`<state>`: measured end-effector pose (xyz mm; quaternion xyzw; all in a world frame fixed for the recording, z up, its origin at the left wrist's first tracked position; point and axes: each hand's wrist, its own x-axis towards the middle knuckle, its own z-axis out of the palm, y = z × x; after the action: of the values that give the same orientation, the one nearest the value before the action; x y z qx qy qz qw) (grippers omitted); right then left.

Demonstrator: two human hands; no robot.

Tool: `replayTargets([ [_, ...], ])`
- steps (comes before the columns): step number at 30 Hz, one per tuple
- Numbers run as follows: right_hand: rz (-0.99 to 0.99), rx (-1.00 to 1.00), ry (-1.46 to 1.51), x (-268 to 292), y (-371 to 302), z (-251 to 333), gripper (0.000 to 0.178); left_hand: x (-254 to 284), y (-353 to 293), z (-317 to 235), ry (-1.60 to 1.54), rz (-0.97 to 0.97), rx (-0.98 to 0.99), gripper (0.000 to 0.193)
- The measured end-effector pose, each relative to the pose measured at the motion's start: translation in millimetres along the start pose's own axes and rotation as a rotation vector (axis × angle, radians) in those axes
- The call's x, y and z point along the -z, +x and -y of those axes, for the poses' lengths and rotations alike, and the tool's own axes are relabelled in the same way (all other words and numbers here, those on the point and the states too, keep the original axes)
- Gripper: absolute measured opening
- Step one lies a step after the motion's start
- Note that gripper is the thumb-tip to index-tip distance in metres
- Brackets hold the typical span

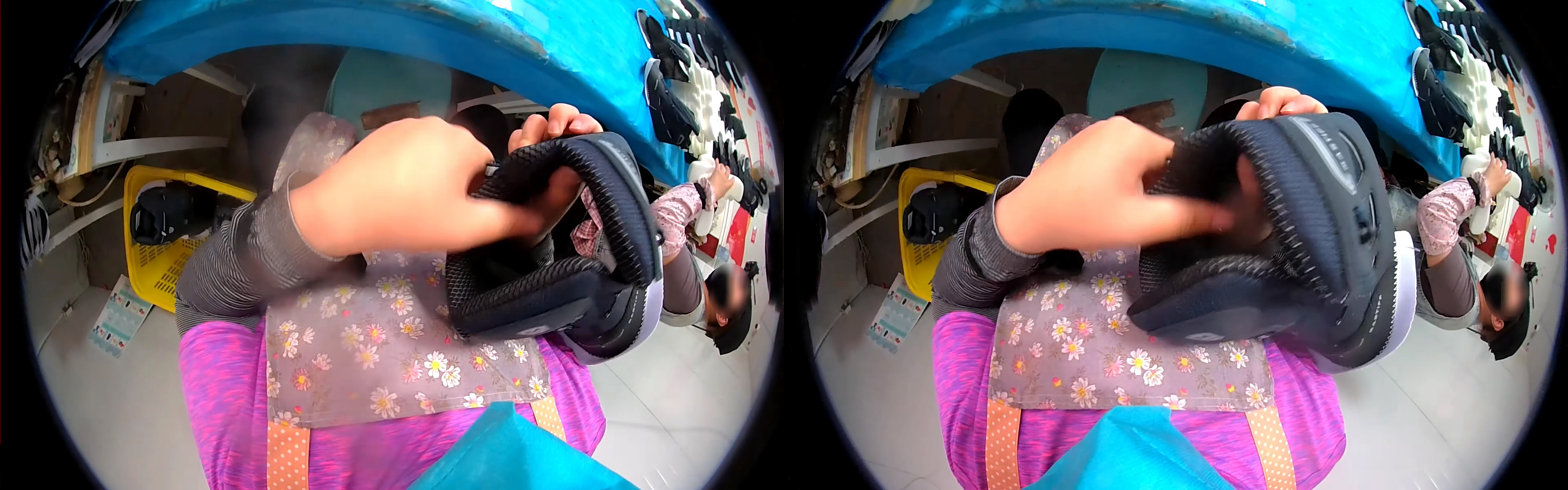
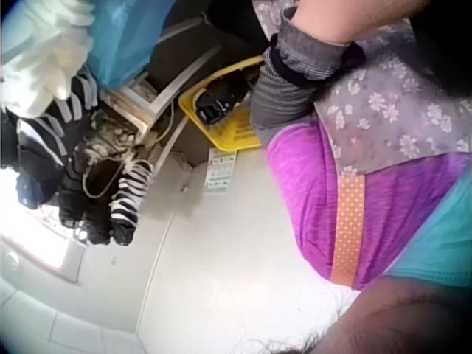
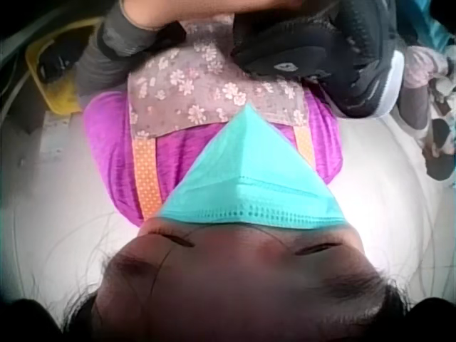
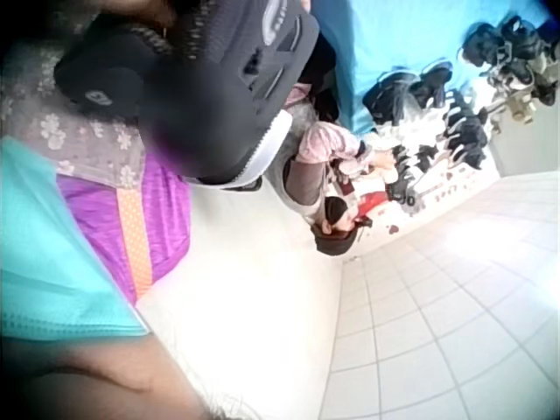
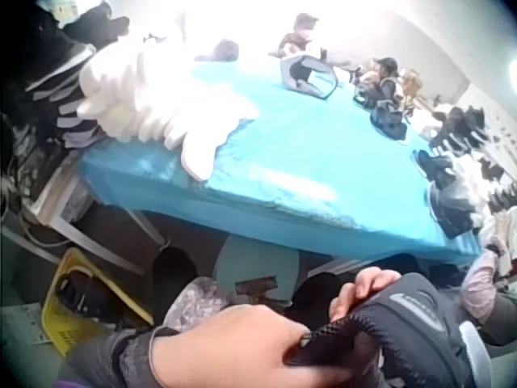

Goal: The person manipulates a shoe upper by hand, turning it over and checking the interior, then takes a foam insert and pushes it into the shoe upper.

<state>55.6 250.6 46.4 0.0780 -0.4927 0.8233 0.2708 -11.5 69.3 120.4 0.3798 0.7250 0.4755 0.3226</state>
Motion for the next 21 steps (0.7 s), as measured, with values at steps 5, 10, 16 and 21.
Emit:
replayTargets([
  [5,0.182,-0.196,-0.05,10.0,3.3,-9.1,0.067,-7.3,-14.3,17.5,0.343,-0.025,-0.311,0.026],
  [10,0.411,-0.285,-0.729,3.9,-5.1,31.1,0.059,4.8,-32.0,28.9,0.434,0.007,-0.268,0.024],
  [16,0.652,-0.072,-1.251,-1.3,-35.9,58.0,0.042,-0.5,-30.6,37.5,0.402,0.047,-0.207,0.026],
  [21,0.652,0.024,-1.435,-2.7,-47.3,58.1,0.029,-1.9,-31.0,41.1,0.359,0.032,-0.186,0.025],
])
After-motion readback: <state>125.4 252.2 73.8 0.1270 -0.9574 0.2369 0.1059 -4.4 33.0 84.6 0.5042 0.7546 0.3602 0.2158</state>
